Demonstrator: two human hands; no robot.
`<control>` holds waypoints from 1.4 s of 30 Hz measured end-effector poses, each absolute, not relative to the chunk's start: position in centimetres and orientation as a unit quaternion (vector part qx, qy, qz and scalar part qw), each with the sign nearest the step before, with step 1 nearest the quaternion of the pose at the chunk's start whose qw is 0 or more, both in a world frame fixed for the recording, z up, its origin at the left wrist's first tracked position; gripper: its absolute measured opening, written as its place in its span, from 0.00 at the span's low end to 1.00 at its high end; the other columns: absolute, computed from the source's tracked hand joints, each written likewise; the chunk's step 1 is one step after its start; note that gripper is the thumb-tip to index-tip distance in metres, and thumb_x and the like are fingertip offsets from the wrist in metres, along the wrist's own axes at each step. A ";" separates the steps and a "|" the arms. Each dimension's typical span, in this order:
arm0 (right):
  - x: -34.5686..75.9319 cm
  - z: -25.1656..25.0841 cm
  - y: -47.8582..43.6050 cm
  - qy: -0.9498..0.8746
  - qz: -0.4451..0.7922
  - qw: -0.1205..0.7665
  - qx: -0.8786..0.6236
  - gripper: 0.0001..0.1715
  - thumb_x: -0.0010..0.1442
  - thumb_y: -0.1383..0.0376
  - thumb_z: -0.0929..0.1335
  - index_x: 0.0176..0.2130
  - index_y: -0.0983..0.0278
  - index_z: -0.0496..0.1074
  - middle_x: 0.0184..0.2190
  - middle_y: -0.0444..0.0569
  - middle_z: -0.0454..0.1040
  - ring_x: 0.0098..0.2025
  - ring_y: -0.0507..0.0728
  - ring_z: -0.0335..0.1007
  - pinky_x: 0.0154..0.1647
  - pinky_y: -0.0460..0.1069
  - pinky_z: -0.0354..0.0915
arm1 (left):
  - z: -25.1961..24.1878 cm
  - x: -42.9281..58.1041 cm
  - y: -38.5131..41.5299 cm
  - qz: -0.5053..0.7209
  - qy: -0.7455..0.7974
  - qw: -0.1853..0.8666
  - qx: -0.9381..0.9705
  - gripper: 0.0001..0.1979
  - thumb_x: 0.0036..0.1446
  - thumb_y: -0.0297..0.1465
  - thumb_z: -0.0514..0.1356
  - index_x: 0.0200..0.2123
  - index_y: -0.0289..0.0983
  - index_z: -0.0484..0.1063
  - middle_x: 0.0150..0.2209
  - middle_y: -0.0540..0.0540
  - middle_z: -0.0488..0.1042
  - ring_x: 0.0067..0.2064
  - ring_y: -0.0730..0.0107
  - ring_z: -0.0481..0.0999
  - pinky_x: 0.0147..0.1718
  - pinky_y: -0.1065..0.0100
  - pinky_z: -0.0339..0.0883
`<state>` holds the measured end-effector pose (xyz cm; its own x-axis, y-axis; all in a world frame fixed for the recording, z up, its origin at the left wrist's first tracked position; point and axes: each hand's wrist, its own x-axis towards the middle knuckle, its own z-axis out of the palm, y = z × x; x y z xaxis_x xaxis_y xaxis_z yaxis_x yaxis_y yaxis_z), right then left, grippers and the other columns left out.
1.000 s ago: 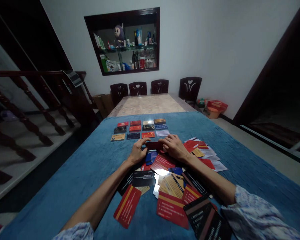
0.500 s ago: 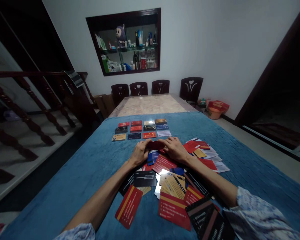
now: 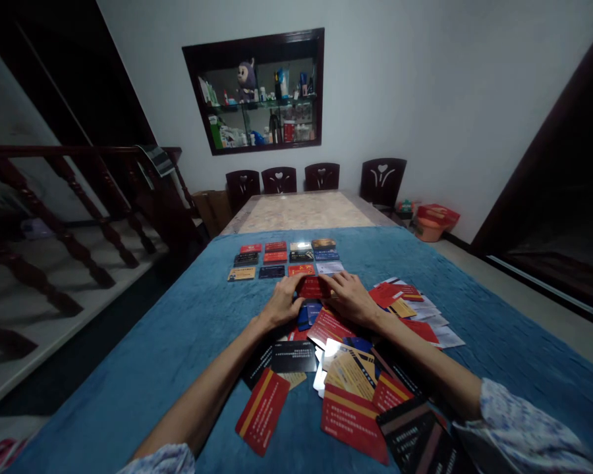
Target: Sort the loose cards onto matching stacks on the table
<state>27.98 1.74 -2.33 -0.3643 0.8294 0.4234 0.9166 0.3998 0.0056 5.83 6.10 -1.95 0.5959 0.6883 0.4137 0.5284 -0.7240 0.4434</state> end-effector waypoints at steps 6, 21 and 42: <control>28.2 -2.3 1.8 -0.818 -0.105 0.162 -0.541 0.33 0.62 0.58 0.68 0.64 0.65 0.62 0.51 0.60 0.74 0.53 0.65 0.64 0.48 0.56 0.59 | -1.3 5.7 6.0 0.239 0.351 0.130 0.896 0.31 0.53 0.24 0.60 0.62 0.35 0.61 0.57 0.37 0.70 0.57 0.53 0.67 0.59 0.51 0.60; 26.9 1.6 2.5 -0.832 -0.096 0.070 -0.542 0.29 0.59 0.55 0.70 0.58 0.61 0.68 0.53 0.59 0.69 0.54 0.66 0.60 0.46 0.56 0.59 | 1.1 5.1 5.7 0.161 0.425 0.060 0.889 0.26 0.54 0.26 0.61 0.57 0.40 0.66 0.55 0.41 0.67 0.56 0.52 0.62 0.52 0.52 0.60; 21.9 3.6 12.1 -0.861 -0.056 0.049 -0.503 0.23 0.59 0.54 0.71 0.51 0.61 0.72 0.53 0.60 0.69 0.55 0.68 0.60 0.47 0.58 0.63 | 3.1 0.7 12.5 0.098 0.475 -0.017 0.874 0.21 0.53 0.25 0.60 0.51 0.40 0.69 0.55 0.39 0.70 0.57 0.48 0.60 0.52 0.47 0.56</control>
